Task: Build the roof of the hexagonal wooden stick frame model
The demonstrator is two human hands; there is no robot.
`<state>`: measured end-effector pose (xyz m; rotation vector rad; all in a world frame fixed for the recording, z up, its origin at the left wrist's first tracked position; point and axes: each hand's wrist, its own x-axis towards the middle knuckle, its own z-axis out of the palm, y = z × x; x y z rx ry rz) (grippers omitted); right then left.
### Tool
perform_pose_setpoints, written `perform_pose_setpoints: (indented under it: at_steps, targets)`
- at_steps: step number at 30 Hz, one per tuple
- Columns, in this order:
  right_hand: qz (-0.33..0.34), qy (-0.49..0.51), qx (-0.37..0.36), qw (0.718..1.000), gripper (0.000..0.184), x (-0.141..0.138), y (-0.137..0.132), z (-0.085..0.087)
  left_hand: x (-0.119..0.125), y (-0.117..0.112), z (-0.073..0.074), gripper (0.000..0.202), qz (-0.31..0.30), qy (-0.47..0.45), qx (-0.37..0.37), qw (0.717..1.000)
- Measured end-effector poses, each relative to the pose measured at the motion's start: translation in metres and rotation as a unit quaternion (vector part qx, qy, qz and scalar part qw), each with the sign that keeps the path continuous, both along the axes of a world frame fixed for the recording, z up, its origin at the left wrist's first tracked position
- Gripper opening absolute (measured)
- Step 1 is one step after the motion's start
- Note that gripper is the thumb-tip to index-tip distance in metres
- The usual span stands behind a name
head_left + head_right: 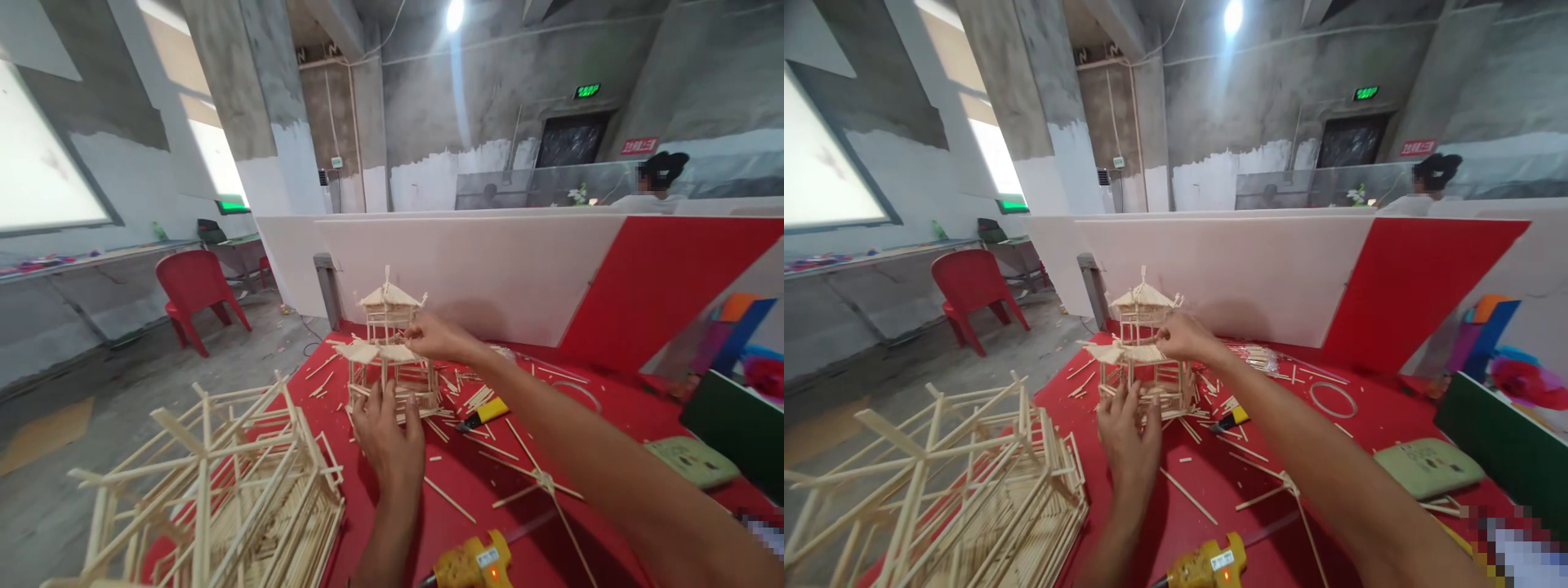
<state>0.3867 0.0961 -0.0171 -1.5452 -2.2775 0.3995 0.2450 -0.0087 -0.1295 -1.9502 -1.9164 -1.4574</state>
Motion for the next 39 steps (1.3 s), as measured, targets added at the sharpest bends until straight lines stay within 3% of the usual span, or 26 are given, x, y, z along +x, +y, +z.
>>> perform_pose_setpoints:
  at_steps: [6,13,20,34,39]
  targets:
    - [0.070,0.116,-0.092,0.986,0.025,0.035,0.013,0.017,0.011,-0.010,0.046,0.035,-0.019,0.056,0.086,0.995]
    - [0.091,0.215,-0.143,0.962,0.034,0.057,0.008,0.015,0.024,-0.020,0.072,0.036,-0.023,0.107,0.099,0.989]
    - [0.079,0.289,-0.180,0.937,0.028,0.064,0.006,-0.002,0.029,-0.025,0.081,0.035,-0.036,0.145,0.089,0.985]
    - [0.069,0.324,-0.187,0.925,0.025,0.065,-0.002,-0.009,0.032,-0.033,0.096,0.044,-0.071,0.155,0.049,0.984]
    - [0.053,0.321,-0.179,0.929,0.031,0.063,-0.003,-0.004,0.024,-0.031,0.087,0.039,-0.071,0.149,0.062,0.984]
